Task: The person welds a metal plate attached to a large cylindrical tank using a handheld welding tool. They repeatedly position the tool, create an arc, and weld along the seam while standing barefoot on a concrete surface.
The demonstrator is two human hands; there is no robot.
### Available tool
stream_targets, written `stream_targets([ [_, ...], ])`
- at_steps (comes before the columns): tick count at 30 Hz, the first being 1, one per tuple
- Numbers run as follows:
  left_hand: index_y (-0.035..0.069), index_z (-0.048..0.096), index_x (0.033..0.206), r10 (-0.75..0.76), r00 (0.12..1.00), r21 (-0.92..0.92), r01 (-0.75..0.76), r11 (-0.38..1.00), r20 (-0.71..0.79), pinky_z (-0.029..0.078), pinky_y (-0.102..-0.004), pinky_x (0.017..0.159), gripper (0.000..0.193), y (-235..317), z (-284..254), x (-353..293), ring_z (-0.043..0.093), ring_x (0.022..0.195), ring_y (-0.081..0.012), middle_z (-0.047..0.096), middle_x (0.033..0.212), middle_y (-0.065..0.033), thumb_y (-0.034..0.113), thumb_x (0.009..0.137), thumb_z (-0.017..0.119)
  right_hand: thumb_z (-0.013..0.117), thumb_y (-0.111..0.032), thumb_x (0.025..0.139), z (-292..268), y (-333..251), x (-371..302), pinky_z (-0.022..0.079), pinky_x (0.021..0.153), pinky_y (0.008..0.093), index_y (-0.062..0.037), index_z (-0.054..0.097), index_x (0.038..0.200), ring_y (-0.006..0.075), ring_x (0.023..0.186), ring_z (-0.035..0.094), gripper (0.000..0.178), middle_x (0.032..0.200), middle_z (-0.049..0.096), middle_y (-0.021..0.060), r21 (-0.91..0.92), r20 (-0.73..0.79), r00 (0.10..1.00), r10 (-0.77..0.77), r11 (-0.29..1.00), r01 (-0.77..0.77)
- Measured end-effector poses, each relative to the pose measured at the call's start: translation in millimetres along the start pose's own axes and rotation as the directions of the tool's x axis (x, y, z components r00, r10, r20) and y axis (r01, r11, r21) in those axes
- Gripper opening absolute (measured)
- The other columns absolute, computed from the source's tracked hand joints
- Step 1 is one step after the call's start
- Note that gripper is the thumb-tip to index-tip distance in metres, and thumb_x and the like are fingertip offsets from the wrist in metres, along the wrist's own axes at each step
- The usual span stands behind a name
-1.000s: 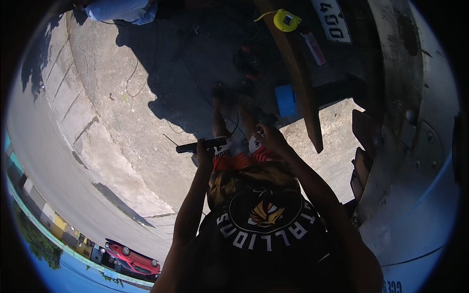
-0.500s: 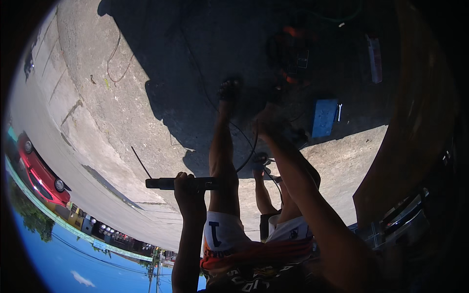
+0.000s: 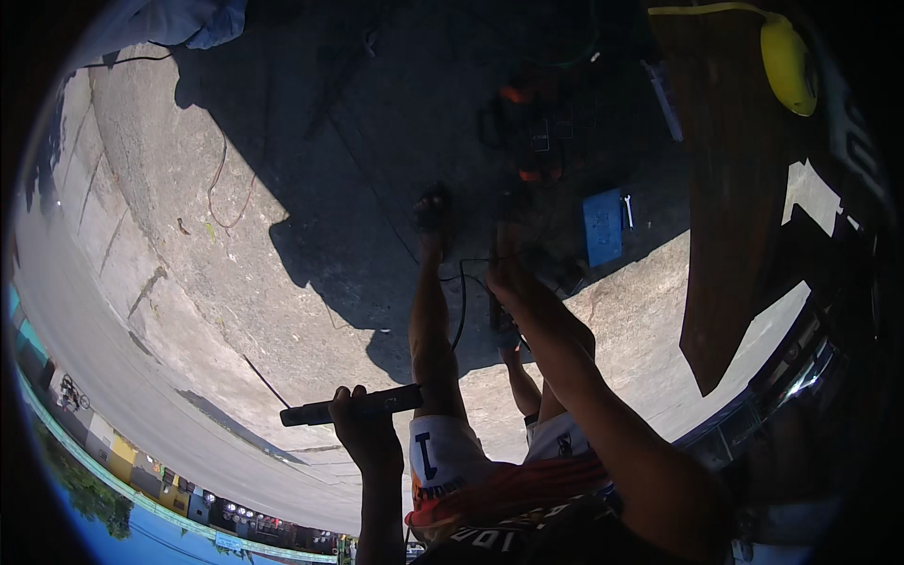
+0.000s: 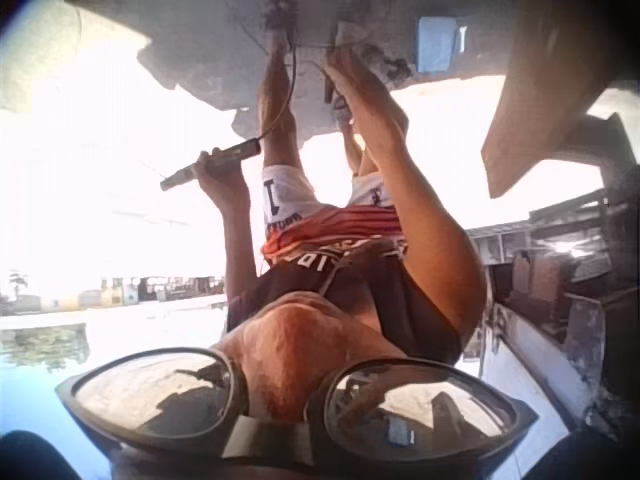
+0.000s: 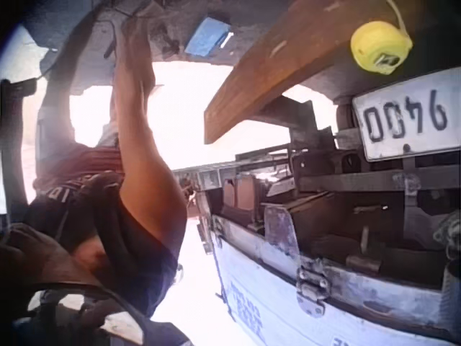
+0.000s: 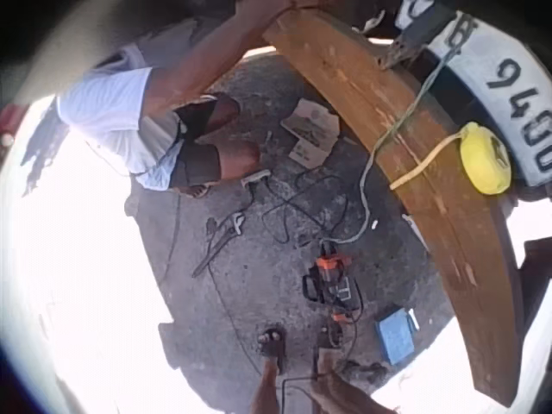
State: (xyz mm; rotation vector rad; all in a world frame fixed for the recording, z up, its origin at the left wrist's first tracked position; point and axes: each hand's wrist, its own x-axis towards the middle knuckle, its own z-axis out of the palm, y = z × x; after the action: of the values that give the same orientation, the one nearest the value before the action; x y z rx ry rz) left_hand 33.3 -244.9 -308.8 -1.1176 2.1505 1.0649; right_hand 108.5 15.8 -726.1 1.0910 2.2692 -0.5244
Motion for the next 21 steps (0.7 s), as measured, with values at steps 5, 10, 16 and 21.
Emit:
stream_targets([
  [5,0.006,0.049,0.112,-0.054,0.992,-0.594,0.109,0.797,0.111,0.04,-0.0361,0.096,0.03,79,-29,-21,0.05,0.105,-0.0169,0.049,0.106,-0.0053,0.033,0.099,0.052,0.056,-0.031,0.095,-140,-14,-72,0.048,0.083,0.0412,-0.0028,0.058,0.118,0.0306,0.098,0.061,0.037,0.11,0.062,0.0205,0.346,-0.101,0.967,0.234,0.92,-0.187],
  [10,0.0,0.044,0.132,0.56,0.808,0.128,-0.584,0.802,0.181,0.044,-0.0382,0.095,0.04,107,-46,6,0.051,0.113,-0.0252,0.05,0.118,-0.0152,0.003,0.095,0.059,0.055,-0.031,0.096,-166,-30,-73,0.046,0.089,0.0414,-0.0032,0.055,0.123,0.0319,0.106,0.058,0.039,0.112,0.061,0.0196,0.665,-0.132,0.924,0.358,0.724,-0.185],
  [16,-0.003,0.038,0.139,0.721,0.654,0.123,-0.754,0.645,0.227,0.047,-0.0362,0.081,0.058,83,-43,37,0.054,0.099,-0.0257,0.053,0.111,-0.0158,-0.01,0.086,0.058,0.053,-0.029,0.096,-186,-25,-89,0.043,0.095,0.0428,-0.003,0.052,0.129,0.0359,0.114,0.054,0.042,0.117,0.058,0.0202,0.539,-0.484,0.861,0.155,0.828,0.153],
  [21,-0.003,0.039,0.138,0.942,0.245,0.11,-0.968,0.225,0.227,0.049,-0.038,0.073,0.059,90,-33,36,0.059,0.094,-0.0312,0.056,0.113,-0.0203,-0.001,0.084,0.063,0.049,-0.024,0.097,-312,-18,-181,0.048,0.087,0.0485,-0.0024,0.05,0.13,0.0423,0.104,0.06,0.04,0.114,0.062,0.0237,0.332,-0.33,0.921,-0.205,0.888,0.317],
])
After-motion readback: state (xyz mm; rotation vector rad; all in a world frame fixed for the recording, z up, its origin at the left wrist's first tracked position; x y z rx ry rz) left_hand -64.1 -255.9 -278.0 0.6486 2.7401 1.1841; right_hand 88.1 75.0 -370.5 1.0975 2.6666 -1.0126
